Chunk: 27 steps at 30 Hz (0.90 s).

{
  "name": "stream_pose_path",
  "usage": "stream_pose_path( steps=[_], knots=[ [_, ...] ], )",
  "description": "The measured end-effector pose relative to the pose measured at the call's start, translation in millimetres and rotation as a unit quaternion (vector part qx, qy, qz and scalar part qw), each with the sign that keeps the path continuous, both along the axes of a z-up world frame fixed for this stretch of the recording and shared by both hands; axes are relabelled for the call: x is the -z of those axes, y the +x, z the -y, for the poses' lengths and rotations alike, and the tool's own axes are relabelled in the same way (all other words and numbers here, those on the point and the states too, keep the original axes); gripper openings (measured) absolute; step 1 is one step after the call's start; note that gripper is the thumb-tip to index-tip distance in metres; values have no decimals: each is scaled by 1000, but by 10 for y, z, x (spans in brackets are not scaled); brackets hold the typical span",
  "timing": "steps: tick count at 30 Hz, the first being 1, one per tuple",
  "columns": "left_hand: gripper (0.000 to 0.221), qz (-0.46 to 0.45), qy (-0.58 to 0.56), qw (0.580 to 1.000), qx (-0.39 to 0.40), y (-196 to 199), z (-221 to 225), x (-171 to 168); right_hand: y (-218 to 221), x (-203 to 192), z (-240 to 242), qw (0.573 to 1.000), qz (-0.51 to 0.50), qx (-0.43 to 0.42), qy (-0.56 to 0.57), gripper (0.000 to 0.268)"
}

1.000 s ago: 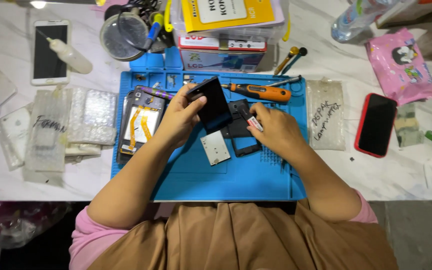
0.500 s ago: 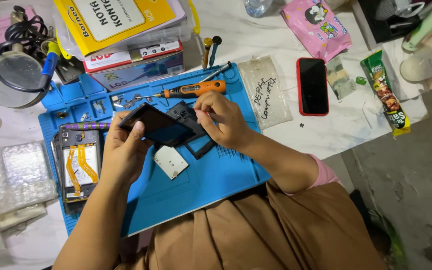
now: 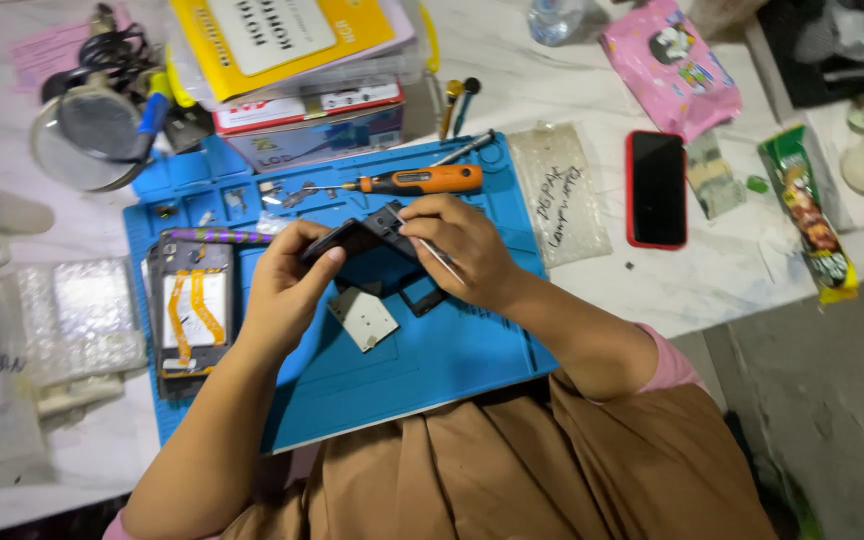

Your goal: Disassembling and reassembling a mobile phone on a repair bench to inspect or fix internal components

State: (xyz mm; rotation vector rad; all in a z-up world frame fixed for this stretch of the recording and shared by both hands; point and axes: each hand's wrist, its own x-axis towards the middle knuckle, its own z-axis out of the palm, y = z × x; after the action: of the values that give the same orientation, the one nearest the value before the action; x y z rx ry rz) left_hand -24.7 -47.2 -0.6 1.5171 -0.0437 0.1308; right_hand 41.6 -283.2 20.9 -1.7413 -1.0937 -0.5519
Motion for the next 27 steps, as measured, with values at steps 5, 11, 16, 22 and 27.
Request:
stream_pose_path(
  steps=[5,11,16,22,27],
  knots=[
    [8,11,-28,999,-16,22,16,112,51,196,36,999,10,30,-29,15],
    [9,-41,-46,998,-1,84,69,75,135,14,167,975,-96,31,-200,24],
    [17,-25,32,999,4,127,-8,213,155,-292,522,965,-11,87,-247,24],
    [30,-1,296,955,14,47,-99,-162,236,-15,2199,916,51,372,-138,20],
    [22,11,459,889,1,82,-110,-61,329,635,3792,661,-68,619,-420,39]
  ],
)
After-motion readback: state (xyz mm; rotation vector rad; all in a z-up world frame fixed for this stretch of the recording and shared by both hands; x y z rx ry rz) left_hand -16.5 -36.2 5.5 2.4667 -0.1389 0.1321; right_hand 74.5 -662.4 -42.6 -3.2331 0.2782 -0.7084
